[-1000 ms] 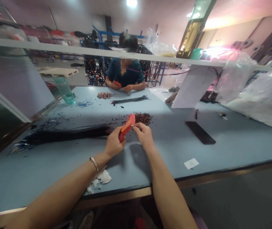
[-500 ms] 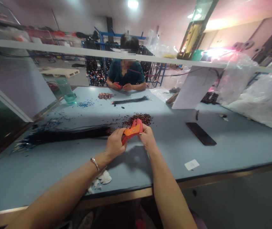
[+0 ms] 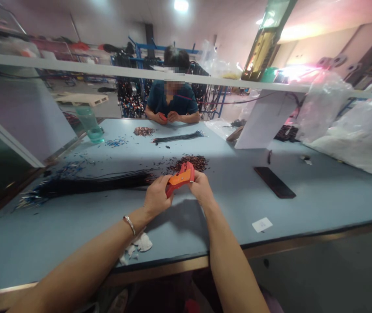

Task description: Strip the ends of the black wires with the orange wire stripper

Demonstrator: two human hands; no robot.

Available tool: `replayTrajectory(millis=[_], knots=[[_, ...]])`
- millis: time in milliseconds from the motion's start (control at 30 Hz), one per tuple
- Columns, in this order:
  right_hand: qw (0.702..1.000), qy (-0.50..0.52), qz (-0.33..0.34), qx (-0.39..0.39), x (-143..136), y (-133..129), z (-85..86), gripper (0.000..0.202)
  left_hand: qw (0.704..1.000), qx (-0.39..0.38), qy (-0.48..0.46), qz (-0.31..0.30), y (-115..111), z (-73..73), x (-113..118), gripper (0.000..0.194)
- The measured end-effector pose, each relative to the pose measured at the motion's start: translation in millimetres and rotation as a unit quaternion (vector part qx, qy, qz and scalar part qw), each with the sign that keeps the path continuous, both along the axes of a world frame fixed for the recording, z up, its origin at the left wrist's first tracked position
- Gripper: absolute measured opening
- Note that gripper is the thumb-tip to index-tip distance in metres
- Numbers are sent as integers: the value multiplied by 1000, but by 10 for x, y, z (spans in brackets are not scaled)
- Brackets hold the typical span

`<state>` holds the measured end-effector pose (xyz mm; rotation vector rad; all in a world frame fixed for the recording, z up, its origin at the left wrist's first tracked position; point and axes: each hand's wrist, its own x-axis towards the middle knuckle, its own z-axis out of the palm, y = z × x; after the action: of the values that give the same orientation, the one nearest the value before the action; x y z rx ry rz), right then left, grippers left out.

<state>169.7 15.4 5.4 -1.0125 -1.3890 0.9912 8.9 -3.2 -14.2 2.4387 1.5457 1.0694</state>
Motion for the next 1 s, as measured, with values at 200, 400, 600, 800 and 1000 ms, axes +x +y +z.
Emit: replayTrajectory(millis=[200,400,600,800,1000], knots=[[999,-39,-12,22,21,2,8,17,1000,-7,7,1,-2,-2,2,44],[996,-80,-17,43,61,10,-3,21,1000,-9,14,4,-1,-9,3,46],[995,-90,-15,45,88,27,-60,24,1000,-15,11,3,-2,-4,4,45],[994,-98,-10,56,94,47,-101,22,999,-34,19,9,-21,40,10,42],[995,-87,2,48,60,29,-80,26,995,-78,54,39,-44,75,22,26]])
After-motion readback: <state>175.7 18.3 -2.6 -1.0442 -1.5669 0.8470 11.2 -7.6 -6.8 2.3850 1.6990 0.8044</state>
